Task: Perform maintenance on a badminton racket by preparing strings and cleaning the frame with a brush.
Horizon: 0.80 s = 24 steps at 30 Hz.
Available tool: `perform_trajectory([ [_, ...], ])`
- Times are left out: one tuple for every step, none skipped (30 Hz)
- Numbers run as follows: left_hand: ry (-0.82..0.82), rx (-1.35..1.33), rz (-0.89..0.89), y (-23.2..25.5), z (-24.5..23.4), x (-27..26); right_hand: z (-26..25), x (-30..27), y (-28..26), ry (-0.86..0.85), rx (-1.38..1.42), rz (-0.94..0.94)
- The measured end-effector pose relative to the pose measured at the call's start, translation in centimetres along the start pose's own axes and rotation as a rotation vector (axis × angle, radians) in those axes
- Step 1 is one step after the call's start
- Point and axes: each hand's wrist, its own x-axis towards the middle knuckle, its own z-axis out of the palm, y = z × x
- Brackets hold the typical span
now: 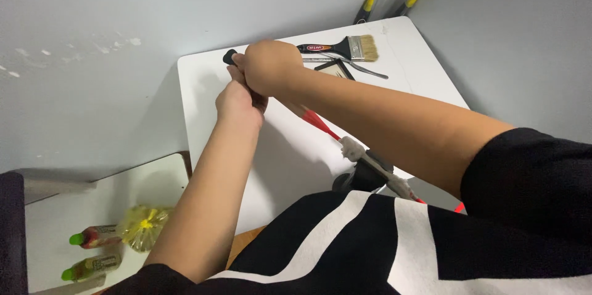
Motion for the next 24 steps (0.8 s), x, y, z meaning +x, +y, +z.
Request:
perform_trajectory([
  [0.000, 0.002, 0.001, 0.0, 0.0, 0.6, 0.0, 0.2, 0.0, 0.001, 0.002, 0.000],
  [-0.028, -0.046, -0.004, 0.0, 0.0, 1.3, 0.0, 0.4, 0.0, -0.013, 0.008, 0.024],
  [-0.056, -0.094, -0.011, 0.0, 0.0, 1.8, -0.1, 0.5, -0.1, -0.026, 0.013, 0.048],
  [-0.058, -0.093, -0.011, 0.2, 0.2, 1.8, -0.1, 0.7, 0.0, -0.025, 0.013, 0.049],
  [-0.058, -0.098, -0.015, 0.2, 0.4, 1.9, 0.0, 0.8, 0.1, -0.022, 0.011, 0.052],
  [-0.059, -0.102, -0.019, 0.3, 0.5, 1.9, 0.1, 1.0, 0.2, -0.019, 0.009, 0.055],
  [-0.061, -0.098, -0.022, 0.3, 0.8, 2.0, 0.1, 1.1, 0.4, -0.018, 0.010, 0.059],
  [-0.042, -0.069, -0.012, 0.3, 1.1, 2.1, 0.2, 1.2, 0.6, -0.004, 0.019, 0.053],
  [-0.023, -0.041, -0.002, 0.4, 1.4, 2.2, 0.3, 1.4, 0.8, 0.010, 0.027, 0.046],
  [-0.025, -0.038, -0.003, 0.4, 1.5, 2.3, 0.3, 1.6, 1.0, 0.011, 0.029, 0.049],
  [-0.027, -0.030, 0.001, 0.4, 1.6, 2.3, 0.4, 1.8, 1.1, 0.022, 0.029, 0.049],
  [-0.029, -0.021, 0.005, 0.4, 1.6, 2.4, 0.5, 1.9, 1.2, 0.033, 0.030, 0.049],
  [-0.029, -0.018, 0.003, 0.5, 1.9, 2.0, 0.5, 1.9, 1.3, 0.033, 0.032, 0.052],
  [-0.013, 0.038, 0.009, 0.6, 2.1, 1.5, 0.6, 1.8, 1.3, 0.033, 0.033, 0.053],
  [-0.004, 0.090, 0.018, 0.6, 2.4, 0.6, 0.4, 1.5, 1.3, 0.040, 0.031, 0.050],
  [-0.009, 0.090, 0.019, 0.6, 2.5, 0.5, 0.2, 1.2, 1.4, 0.045, 0.029, 0.051],
  [0.005, 0.127, 0.026, 0.6, 2.6, 0.7, 0.2, 1.4, 1.4, 0.042, 0.016, 0.036],
  [0.020, 0.164, 0.034, 0.7, 2.7, 1.1, 0.2, 1.7, 1.5, 0.039, 0.002, 0.021],
  [0.020, 0.167, 0.034, 0.7, 2.7, 1.2, 0.3, 1.7, 1.6, 0.040, 0.005, 0.023],
  [0.023, 0.162, 0.026, 0.6, 2.7, 1.2, 0.3, 1.6, 1.6, 0.035, -0.011, 0.020],
  [0.026, 0.151, 0.021, 0.7, 2.8, 1.3, 0.2, 1.5, 1.5, 0.030, -0.031, 0.014],
  [0.026, 0.149, 0.023, 0.7, 2.7, 1.2, 0.1, 1.6, 1.5, 0.031, -0.031, 0.011],
  [0.018, 0.130, 0.019, 0.8, 2.5, 1.3, 0.2, 1.7, 1.3, 0.011, -0.029, 0.028],
  [0.009, 0.112, 0.015, 0.9, 2.4, 1.3, 0.3, 1.9, 1.2, -0.008, -0.026, 0.044],
])
